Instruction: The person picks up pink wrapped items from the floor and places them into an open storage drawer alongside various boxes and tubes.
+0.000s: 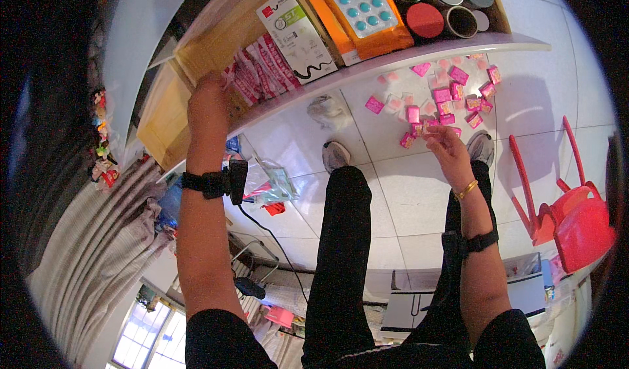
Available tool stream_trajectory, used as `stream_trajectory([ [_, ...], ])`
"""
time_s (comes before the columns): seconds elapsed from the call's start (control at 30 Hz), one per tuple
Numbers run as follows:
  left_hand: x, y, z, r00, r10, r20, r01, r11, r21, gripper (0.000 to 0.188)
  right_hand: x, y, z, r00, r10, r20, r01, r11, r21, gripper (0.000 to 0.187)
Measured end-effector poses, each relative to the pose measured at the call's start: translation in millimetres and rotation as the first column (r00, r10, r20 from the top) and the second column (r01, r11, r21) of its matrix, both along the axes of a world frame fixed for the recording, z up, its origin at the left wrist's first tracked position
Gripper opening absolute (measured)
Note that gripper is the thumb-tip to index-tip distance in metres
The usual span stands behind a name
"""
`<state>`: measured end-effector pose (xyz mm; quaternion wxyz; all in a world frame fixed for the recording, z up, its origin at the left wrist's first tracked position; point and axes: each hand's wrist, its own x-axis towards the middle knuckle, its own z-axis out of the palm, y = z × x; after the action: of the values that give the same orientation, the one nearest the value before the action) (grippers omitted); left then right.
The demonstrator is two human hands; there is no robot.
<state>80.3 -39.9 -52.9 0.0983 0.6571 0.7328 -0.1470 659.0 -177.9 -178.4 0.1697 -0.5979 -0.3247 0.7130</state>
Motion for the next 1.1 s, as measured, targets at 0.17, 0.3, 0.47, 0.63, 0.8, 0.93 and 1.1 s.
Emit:
stream_trajectory([
  [0.17,-5.0,4.0,-10.9,0.996,0.035,0.079,-0.019,0.981,-0.192,0.029,-4.0,12.1,0.3,1.000,0.023,0.006,-0.022,1.000,-0.018,0.030],
  [0.3,7.5,9.5,-12.3,0.959,0.223,0.173,-0.124,0.885,-0.449,0.028,0.8,16.7,-4.7,0.999,0.033,0.036,-0.033,0.999,-0.015,0.030],
  [0.47,10.0,41.6,-6.4,0.983,0.041,0.177,-0.003,0.978,-0.210,0.034,-1.1,27.4,-8.8,0.999,0.037,0.025,-0.037,0.999,0.003,0.030],
  [0.63,-46.8,83.9,-67.6,0.930,0.072,0.361,-0.004,0.983,-0.186,0.050,-13.7,32.1,-17.4,1.000,0.022,0.004,-0.022,1.000,0.002,0.030],
  [0.8,-59.4,106.5,-114.6,0.865,0.204,0.458,-0.043,0.940,-0.337,0.068,-16.5,38.4,-22.2,0.999,0.043,0.030,-0.043,0.999,0.002,0.031],
  [0.93,-40.8,99.3,-120.8,0.813,0.297,0.501,-0.079,0.908,-0.411,0.069,-10.5,41.8,-22.6,1.000,-0.010,0.005,0.010,1.000,0.005,0.031],
  [1.1,-21.1,87.8,-99.5,0.813,0.279,0.511,-0.082,0.924,-0.374,0.071,-2.1,46.7,-12.7,0.997,0.048,0.057,-0.047,0.999,-0.009,0.030],
])
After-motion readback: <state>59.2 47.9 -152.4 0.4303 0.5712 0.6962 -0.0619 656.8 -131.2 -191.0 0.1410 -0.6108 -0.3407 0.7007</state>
